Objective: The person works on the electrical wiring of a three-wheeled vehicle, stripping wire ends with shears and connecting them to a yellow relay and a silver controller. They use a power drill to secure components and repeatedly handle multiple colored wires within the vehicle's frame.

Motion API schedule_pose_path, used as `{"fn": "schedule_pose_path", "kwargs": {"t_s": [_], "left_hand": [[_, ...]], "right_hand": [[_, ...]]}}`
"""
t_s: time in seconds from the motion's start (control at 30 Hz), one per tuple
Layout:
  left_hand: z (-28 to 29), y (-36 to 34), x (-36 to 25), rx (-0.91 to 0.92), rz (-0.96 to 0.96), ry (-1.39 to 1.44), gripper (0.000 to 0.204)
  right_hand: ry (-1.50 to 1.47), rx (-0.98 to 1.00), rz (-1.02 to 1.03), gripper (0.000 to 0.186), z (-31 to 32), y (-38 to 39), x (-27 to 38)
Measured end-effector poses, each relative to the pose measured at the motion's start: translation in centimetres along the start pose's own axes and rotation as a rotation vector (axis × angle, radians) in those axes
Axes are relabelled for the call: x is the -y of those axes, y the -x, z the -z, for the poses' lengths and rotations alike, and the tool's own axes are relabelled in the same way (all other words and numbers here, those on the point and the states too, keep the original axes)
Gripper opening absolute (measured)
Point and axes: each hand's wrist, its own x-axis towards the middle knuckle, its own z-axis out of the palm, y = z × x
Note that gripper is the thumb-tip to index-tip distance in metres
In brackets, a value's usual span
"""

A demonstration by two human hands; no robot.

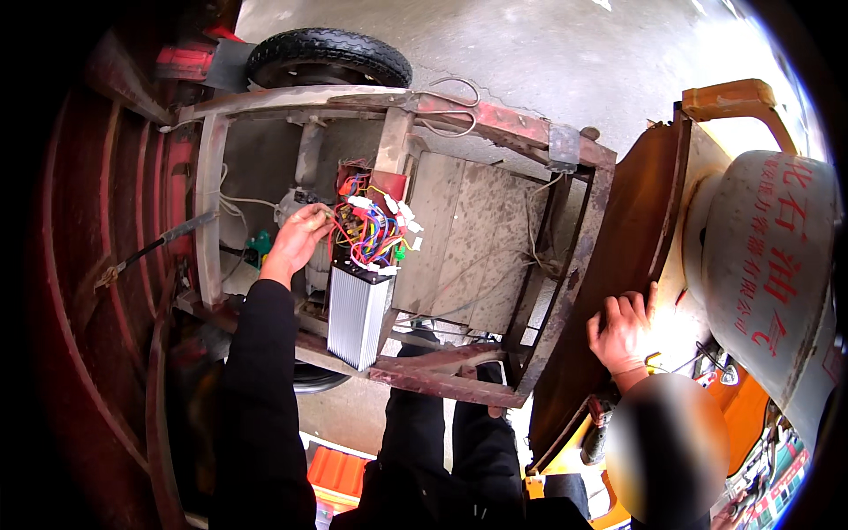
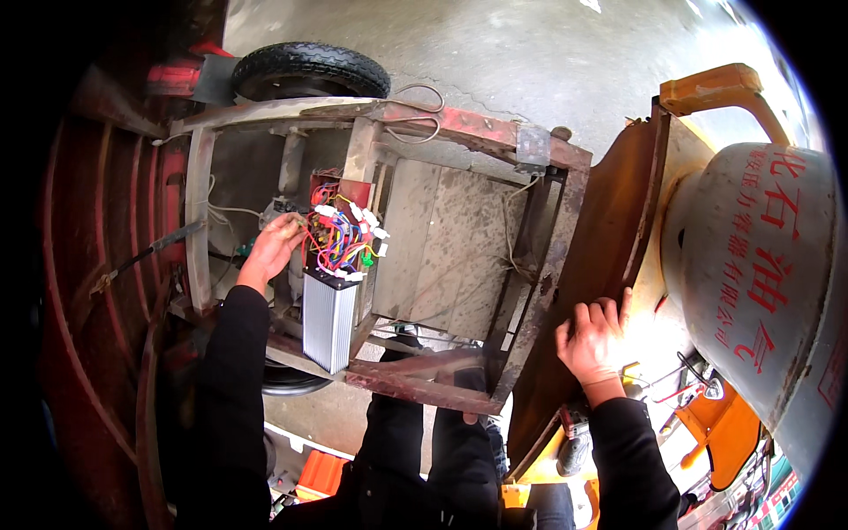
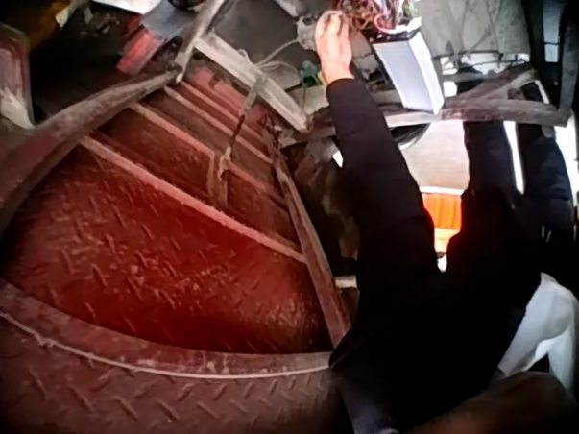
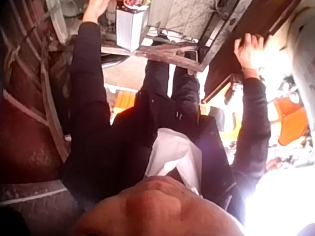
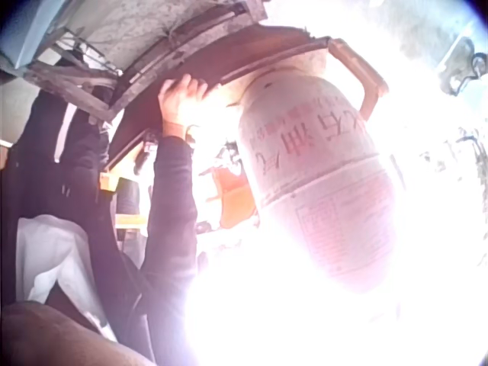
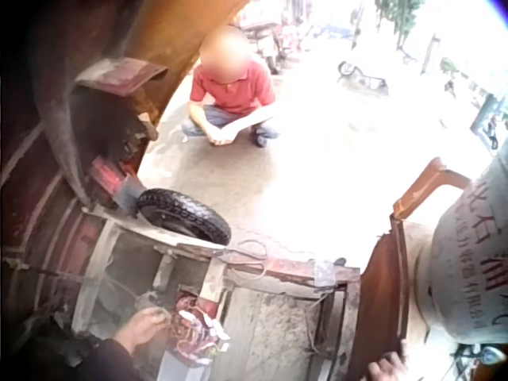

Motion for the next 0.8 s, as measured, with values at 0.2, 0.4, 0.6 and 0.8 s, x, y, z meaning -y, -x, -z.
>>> {"fn": "schedule_pose_path", "kwargs": {"t_s": [0.2, 0.4, 0.6, 0.8], "left_hand": [[-0.1, 0.2, -0.1, -0.109, 0.005, -0.103, 0.028], [0.3, -0.1, 0.2, -0.015, -0.015, -0.030, 0.012], [1.4, -0.4, 0.5, -0.008, -0.021, -0.019, 0.017], [2.6, -0.5, 0.8, -0.056, -0.293, -1.011, 0.025]], "right_hand": [[0.010, 0.046, -0.009, 0.016, -0.1, 0.5, -0.7], [-0.007, 0.009, -0.018, 0.015, 0.0, 0.5, -0.8], [-0.017, 0.023, -0.033, 0.015, -0.5, 0.5, -0.9], [-0.078, 0.055, -0.014, 0.019, -1.3, 1.6, -1.8]]}}
